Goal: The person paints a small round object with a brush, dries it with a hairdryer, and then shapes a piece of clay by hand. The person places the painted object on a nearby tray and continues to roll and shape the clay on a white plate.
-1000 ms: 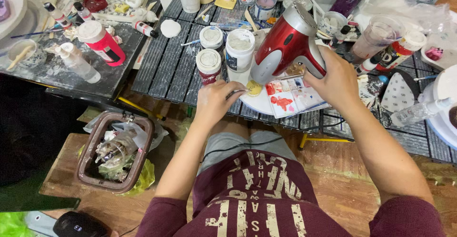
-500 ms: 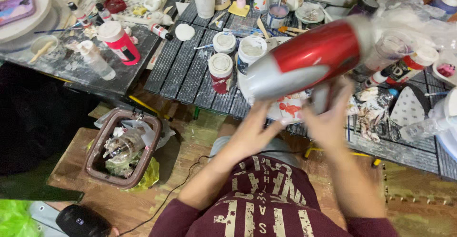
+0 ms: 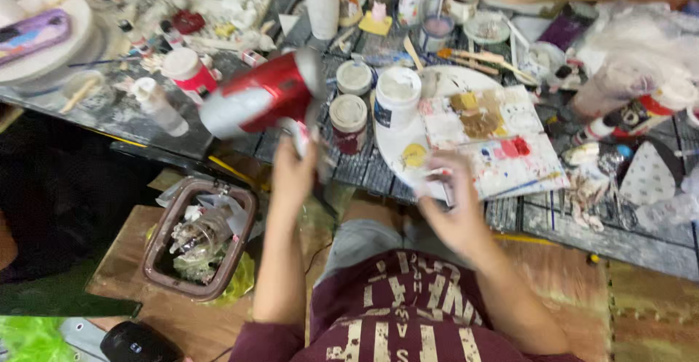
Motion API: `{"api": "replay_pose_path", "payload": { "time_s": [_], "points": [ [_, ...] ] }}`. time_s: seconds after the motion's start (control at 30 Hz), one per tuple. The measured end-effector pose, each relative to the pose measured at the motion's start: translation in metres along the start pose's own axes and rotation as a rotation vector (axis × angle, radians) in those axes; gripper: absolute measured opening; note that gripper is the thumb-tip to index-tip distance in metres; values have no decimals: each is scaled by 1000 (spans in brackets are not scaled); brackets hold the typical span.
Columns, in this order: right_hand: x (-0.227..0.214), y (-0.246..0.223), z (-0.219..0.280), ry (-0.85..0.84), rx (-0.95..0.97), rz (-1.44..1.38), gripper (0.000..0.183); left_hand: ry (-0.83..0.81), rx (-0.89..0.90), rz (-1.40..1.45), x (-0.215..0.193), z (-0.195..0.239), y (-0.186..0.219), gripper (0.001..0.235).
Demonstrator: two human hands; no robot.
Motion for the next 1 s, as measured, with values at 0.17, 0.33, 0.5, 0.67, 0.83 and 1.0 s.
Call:
{"api": "replay_pose_path", "payload": {
  "time_s": [0.17, 0.33, 0.5, 0.67, 0.83, 1.0],
  "points": [
    [-57, 13, 24, 291, 112, 130, 50, 30, -118, -137, -15, -42, -67, 36],
    [-77, 20, 54, 370, -3, 509, 65, -86, -356, -51, 0, -56, -113, 44],
    [-107, 43, 82, 536, -2, 327, 48, -39, -239, -472, 11, -55, -93, 48],
    [-150, 70, 105, 700, 47, 203, 36, 40, -313, -729, 12, -25, -36, 41],
    [-170, 76, 119, 816, 8, 212, 34, 199, 51, -570, 12, 16, 24, 28],
    [-142, 78, 127, 1009, 59, -246, 31, 98, 100, -252, 42, 51, 52, 22]
  ]
}}
Point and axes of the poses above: each hand's wrist, its own z-axis away from the middle knuckle, its own x-axis out of the palm, y = z × x, the point moved 2 cm from there along -z, towards the middle knuckle, and after that the axes turned 3 degrees about -x, right-handed, at the moved point
